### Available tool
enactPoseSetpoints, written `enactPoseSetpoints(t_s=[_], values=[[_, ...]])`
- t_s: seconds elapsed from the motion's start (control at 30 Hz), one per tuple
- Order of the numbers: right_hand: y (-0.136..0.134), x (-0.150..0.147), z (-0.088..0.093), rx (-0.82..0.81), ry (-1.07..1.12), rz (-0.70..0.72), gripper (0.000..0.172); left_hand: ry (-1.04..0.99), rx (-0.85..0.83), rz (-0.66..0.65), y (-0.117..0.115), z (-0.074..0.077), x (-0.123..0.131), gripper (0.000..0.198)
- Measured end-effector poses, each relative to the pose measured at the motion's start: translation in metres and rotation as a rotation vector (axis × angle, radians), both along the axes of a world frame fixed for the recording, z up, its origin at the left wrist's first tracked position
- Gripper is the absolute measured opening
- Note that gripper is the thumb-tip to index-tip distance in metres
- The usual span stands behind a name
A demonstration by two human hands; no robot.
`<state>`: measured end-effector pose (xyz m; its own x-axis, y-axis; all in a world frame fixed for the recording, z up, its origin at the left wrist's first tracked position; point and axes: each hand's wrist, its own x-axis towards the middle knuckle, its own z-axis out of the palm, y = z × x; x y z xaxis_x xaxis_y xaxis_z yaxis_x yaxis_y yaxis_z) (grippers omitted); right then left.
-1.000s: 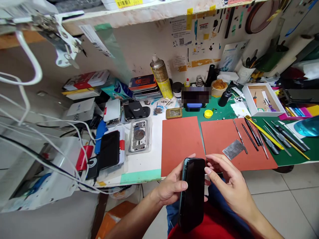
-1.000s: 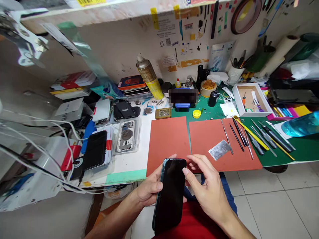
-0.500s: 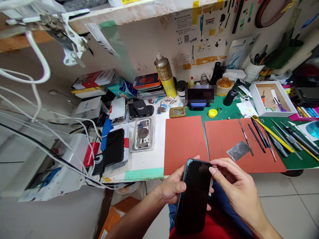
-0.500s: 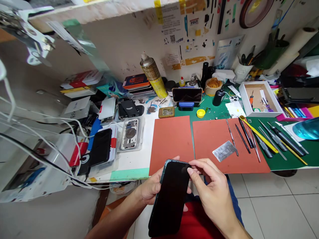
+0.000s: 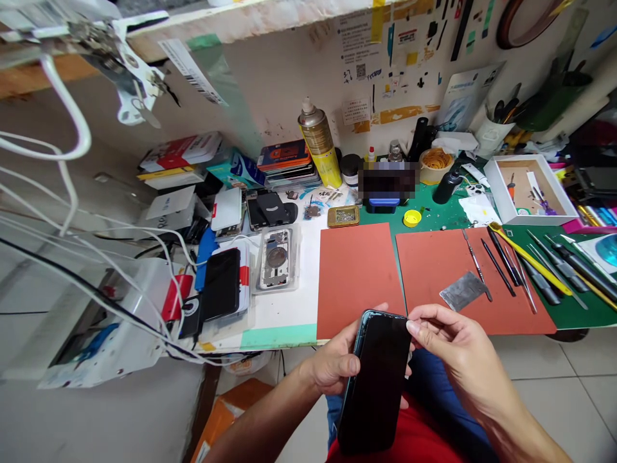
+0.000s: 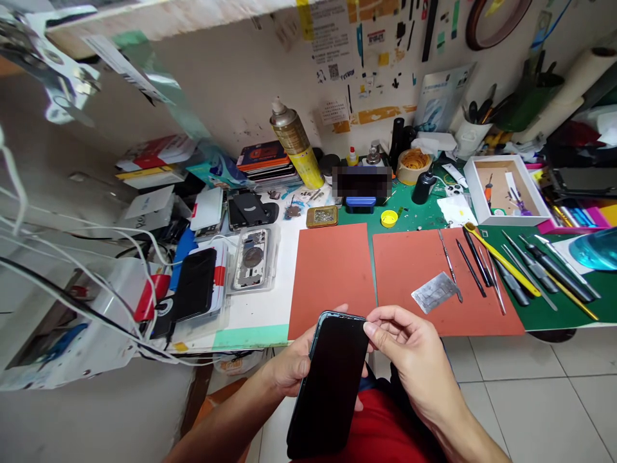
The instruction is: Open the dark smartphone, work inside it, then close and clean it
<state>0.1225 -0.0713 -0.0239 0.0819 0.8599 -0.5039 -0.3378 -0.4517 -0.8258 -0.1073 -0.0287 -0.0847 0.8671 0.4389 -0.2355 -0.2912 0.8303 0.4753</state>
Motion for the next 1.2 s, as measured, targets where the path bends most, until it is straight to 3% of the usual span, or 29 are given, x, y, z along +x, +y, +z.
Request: enactPoseSetpoints(t_s=[0.23,0.4,1.07,1.2], values=[[0.003,0.0,0.003,-0.012,0.056,-0.024,0.039,-0.004,-0.011,-0.005,-0.002,-0.005,0.0,0.116],[0.002,0.001,0.003,0.002,-0.01,-0.048,0.04,-0.03,-0.008,0.015,-0.003,-0.007,0.001,0.108],[-0.003,0.0,0.001,-0.062,0.03,-0.103,0.042,-0.013,-0.061,-0.003,0.0,0.001,0.007,0.126],[-0.003,0.002,-0.002,-0.083,0.031,-0.12,0.042,0.037,-0.053,-0.008,0.002,0.009,0.009,0.121]])
